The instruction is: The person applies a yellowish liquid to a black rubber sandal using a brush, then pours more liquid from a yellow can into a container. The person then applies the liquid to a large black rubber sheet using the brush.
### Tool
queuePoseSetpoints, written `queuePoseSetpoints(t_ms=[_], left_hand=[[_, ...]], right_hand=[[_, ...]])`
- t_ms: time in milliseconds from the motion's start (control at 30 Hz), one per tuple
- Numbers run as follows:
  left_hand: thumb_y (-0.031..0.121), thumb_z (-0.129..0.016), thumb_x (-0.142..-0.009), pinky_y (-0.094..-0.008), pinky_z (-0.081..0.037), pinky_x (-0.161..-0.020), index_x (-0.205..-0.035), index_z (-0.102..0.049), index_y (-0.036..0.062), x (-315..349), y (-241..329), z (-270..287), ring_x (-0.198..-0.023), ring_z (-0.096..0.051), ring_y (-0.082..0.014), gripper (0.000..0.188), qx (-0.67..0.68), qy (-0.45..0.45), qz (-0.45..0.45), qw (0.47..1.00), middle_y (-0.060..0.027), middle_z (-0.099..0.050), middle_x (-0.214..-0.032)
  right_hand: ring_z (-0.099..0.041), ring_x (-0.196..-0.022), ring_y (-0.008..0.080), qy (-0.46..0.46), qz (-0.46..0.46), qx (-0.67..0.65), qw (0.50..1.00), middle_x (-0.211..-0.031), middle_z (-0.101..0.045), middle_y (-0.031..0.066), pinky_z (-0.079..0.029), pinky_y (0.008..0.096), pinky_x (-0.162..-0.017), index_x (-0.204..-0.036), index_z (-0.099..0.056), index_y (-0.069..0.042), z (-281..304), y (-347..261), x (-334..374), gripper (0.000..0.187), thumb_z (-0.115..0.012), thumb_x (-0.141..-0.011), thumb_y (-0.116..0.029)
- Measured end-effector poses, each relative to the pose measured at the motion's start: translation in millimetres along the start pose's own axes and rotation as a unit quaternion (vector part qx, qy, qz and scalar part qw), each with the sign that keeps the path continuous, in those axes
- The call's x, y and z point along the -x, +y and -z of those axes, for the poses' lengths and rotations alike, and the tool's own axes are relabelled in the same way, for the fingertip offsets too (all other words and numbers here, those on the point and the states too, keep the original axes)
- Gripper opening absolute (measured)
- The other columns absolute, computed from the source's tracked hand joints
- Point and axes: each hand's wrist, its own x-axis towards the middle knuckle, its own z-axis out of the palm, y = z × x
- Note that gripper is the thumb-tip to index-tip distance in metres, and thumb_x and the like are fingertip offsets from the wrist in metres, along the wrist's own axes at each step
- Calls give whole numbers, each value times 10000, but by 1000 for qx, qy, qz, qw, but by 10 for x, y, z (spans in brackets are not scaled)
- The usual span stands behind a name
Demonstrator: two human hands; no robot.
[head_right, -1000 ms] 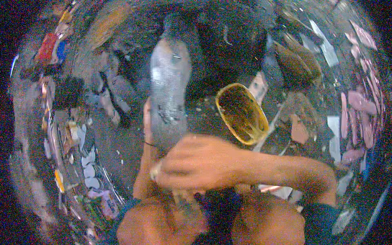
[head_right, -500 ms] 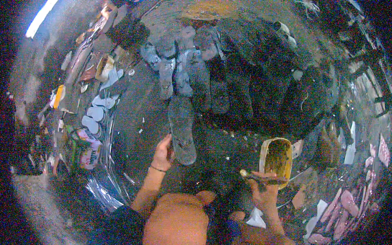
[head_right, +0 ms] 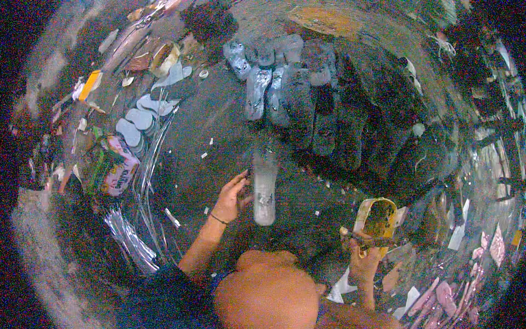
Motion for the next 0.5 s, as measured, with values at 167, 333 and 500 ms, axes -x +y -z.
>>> queuePoseSetpoints(t_ms=[167,333,500], left_hand=[[225,-518,-1001,-342,-477,-981,-1438,-430,52,-241,328,-118,-1178,-581,-217,479,63,-43,1,997,-79,-583,-1318],[309,-553,-977,-395,-414,-993,-1332,-546,52,-513,320,412,-1176,-526,-248,439,-284,225,-193,912,-143,-549,-1347],[173,-631,-733,-509,-331,-1024,-1205,-506,-35,74,791,1715,-1168,-445,-412,530,-637,490,-388,450,-231,-510,-1216]], right_hand=[[-625,-833,151,17,-21,-8,1000,-930,-671,71,-497,290,-771,-1141,-649,-9,-47,319,64,248,-653,-928,-135],[-633,-929,206,10,-70,-105,992,-1079,-637,99,-554,333,-796,-1093,-664,-39,10,170,133,173,-629,-924,-35],[-614,-1026,302,135,-202,122,962,-1113,-667,162,-464,424,-904,-1190,-643,-46,384,108,121,447,-494,-992,-419]])
